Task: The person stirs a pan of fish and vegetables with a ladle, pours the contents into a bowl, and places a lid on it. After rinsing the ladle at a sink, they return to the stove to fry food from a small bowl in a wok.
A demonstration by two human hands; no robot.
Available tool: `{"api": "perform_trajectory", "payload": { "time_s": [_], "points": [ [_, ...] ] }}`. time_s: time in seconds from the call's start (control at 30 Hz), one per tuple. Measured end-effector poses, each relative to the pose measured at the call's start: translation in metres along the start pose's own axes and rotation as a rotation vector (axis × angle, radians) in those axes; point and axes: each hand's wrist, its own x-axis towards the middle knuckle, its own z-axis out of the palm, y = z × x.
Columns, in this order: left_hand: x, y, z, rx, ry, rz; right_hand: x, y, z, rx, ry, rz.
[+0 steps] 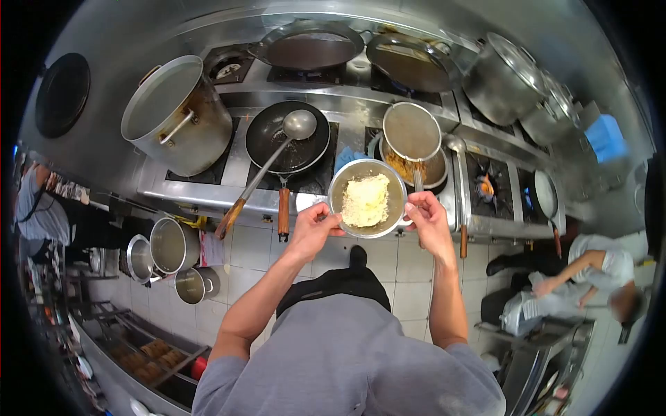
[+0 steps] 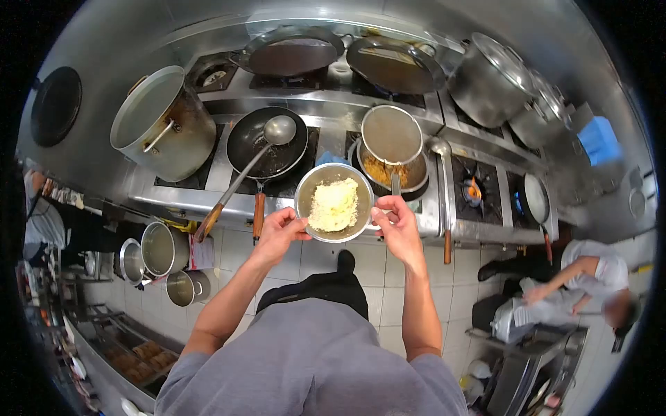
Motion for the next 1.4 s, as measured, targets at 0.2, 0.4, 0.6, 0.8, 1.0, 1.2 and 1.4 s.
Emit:
{"api": "perform_trajectory", "payload": {
  "time_s": [0.2,0.4,0.6,0.8,1.0,1.2,1.4],
  "points": [
    [0.035,-0.001,0.016,0.024,0.153,-0.011,0.051,0.004,-0.048,0.026,-0.060,0.052],
    [0.059,0.000,0.027,0.012,0.288,0.033,0.091,0.012,-0.066,-0.084,-0.144,-0.054],
    [0.072,0.000,0.022,0.040,0.338,0.165,0.108,-0.021,-0.037,-0.286,-0.167,-0.265],
    [0.062,0.012,0.014,0.036,0.308,0.179,0.096,-0.042,0.002,-0.425,-0.159,-0.380],
    [0.054,0.011,-0.005,0.025,0.272,0.213,0.077,-0.053,0.031,-0.555,-0.091,-0.423],
    [0.043,0.007,-0.020,0.053,0.259,0.270,0.074,-0.062,0.062,-0.674,-0.107,-0.392],
    [0.025,0.002,-0.034,0.196,0.260,0.329,0.068,-0.067,0.111,-0.874,-0.165,-0.486]
  ]
}}
